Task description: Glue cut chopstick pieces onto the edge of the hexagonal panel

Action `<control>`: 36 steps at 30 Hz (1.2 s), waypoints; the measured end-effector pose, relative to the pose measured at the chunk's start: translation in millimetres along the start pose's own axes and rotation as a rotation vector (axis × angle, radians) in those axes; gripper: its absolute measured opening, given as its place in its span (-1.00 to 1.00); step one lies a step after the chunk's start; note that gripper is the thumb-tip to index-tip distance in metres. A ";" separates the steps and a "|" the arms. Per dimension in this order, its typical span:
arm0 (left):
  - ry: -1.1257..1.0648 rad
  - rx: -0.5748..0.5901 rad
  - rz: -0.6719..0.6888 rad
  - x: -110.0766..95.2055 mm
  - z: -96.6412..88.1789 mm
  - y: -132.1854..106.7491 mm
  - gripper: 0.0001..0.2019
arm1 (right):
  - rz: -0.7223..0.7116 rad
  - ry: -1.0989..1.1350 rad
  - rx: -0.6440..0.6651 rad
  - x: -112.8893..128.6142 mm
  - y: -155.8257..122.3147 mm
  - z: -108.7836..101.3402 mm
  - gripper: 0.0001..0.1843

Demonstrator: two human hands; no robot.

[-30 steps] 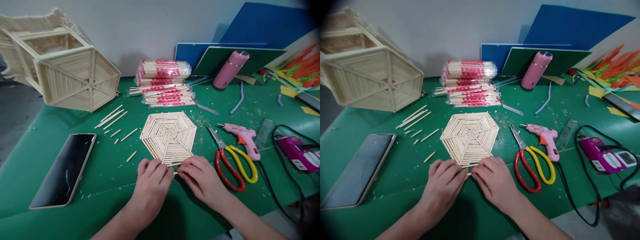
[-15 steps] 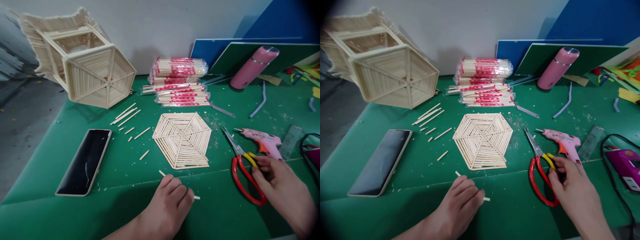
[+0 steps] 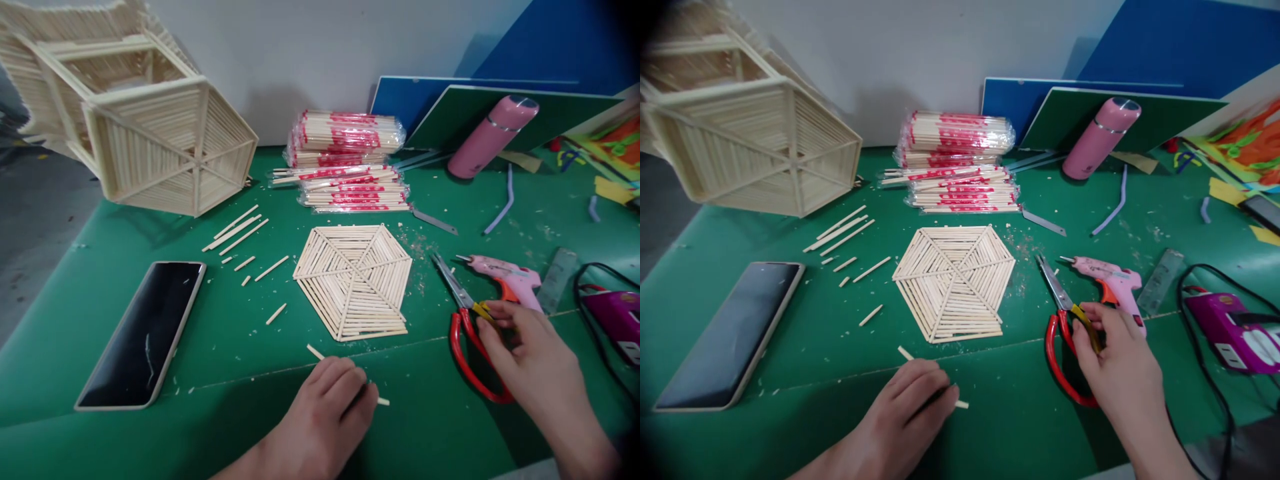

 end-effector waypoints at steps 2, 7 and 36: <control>-0.005 -0.057 -0.079 1.1 -1.2 1.2 -0.87 | -0.011 0.018 -0.017 1.7 1.8 0.5 -0.71; 0.075 -0.176 -0.133 7.4 -0.1 -1.4 -0.83 | -0.204 0.188 -0.037 34.4 7.3 0.9 -0.83; 0.243 -0.082 -0.102 18.0 3.4 0.4 -0.79 | -0.185 0.619 0.676 135.9 11.6 14.3 -0.83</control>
Point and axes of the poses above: each hand's wrist, its own y-axis towards the middle knuckle, its own z-axis out of the palm, x = y × z, the point moved 2 cm from there along y, towards the middle knuckle, and after that the axes turned 10 degrees about -z, right-handed, at the moved point
